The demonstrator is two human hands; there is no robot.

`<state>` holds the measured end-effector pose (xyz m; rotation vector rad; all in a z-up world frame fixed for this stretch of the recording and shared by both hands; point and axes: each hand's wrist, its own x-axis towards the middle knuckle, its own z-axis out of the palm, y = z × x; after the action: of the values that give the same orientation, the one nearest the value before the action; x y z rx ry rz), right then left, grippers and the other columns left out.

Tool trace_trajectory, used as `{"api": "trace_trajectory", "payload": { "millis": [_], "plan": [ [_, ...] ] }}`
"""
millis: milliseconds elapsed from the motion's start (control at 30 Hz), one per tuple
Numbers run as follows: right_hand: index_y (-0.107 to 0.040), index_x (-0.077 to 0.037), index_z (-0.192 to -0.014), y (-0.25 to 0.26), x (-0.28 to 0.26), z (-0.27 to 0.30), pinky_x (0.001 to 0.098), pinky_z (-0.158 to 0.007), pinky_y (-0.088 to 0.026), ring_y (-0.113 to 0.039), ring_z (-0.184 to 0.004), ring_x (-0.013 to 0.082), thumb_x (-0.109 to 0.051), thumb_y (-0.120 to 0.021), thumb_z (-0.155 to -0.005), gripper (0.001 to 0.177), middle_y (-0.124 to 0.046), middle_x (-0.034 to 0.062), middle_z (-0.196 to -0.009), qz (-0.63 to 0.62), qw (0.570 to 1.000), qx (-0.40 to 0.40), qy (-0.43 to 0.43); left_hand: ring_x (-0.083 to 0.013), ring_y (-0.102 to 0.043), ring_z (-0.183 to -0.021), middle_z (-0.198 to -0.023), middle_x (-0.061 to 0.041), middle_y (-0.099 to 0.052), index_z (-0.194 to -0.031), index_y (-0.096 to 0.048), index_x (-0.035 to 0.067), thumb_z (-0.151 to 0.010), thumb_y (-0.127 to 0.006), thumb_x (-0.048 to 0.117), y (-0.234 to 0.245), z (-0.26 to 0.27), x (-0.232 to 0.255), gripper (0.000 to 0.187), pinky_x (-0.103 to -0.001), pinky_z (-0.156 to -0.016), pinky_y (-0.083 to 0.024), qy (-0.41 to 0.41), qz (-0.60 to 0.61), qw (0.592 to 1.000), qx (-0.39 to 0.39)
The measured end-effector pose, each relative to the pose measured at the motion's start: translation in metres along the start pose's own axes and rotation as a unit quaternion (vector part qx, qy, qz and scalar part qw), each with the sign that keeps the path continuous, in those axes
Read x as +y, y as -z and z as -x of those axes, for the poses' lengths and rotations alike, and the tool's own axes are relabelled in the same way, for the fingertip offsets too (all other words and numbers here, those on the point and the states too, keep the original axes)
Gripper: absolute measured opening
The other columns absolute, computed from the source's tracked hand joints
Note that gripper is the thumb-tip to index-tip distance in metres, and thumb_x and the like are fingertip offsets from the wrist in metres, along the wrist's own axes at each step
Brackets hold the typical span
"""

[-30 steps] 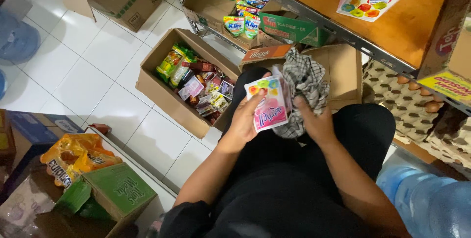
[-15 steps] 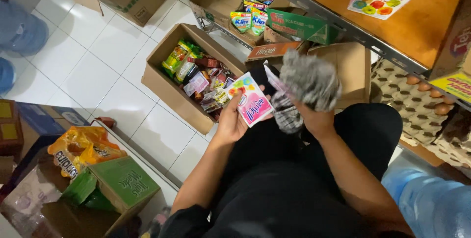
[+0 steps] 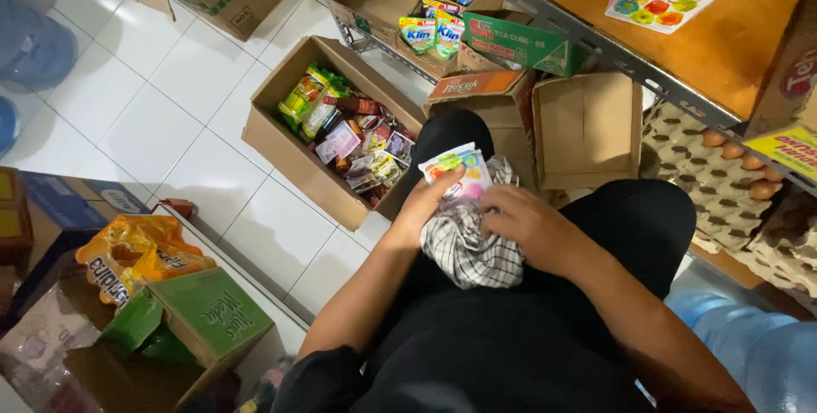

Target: The person sits on the floor and wipes the exterior of several small product boxes using a checkered cloth. They pick up each box from a larger cardboard box, wipe it, and place it on a wooden table.

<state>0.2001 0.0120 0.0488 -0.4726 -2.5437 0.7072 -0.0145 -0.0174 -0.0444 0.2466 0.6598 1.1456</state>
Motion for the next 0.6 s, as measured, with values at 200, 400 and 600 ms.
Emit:
{"api": "trace_trajectory", "payload": {
  "millis": [200, 400, 600],
  "plan": [
    [-0.059, -0.005, -0.126, -0.001, 0.062, 0.078, 0.0346, -0.104, -0.052, -0.064, -0.118, 0.0193, -0.016, -0.090, -0.069, 0.066, -0.067, 0.0095, -0.127, -0.221, 0.938, 0.127, -0.234, -0.0235, -0.073, -0.095, -0.110, -0.011, -0.072, -0.128, -0.060, 0.001, -0.098, -0.069, 0.013, 0.001, -0.003, 0.018, 0.034, -0.044, -0.085, -0.061, -0.099, 0.043, 0.990, 0.088],
    [-0.048, -0.002, -0.145, -0.047, 0.050, 0.024, 0.0341, -0.106, -0.044, -0.055, -0.124, 0.0191, -0.020, -0.086, -0.079, 0.078, -0.059, 0.0102, -0.137, -0.297, 0.870, 0.229, -0.319, -0.0218, -0.072, -0.102, -0.114, -0.009, -0.072, -0.131, -0.062, 0.003, -0.097, -0.071, 0.009, -0.040, -0.021, -0.013, 0.036, -0.040, -0.090, -0.060, -0.186, 0.042, 0.977, 0.092],
    [-0.064, -0.003, -0.129, -0.023, 0.053, 0.034, 0.0380, -0.104, -0.051, -0.068, -0.115, 0.0242, -0.017, -0.081, -0.084, 0.050, -0.073, 0.0076, -0.121, -0.355, 0.779, 0.244, -0.456, -0.0242, -0.069, -0.103, -0.116, -0.015, -0.071, -0.134, -0.064, 0.000, -0.106, -0.064, 0.021, -0.008, -0.013, -0.001, 0.035, -0.039, -0.092, -0.056, -0.132, -0.041, 0.989, 0.047]
  ]
}}
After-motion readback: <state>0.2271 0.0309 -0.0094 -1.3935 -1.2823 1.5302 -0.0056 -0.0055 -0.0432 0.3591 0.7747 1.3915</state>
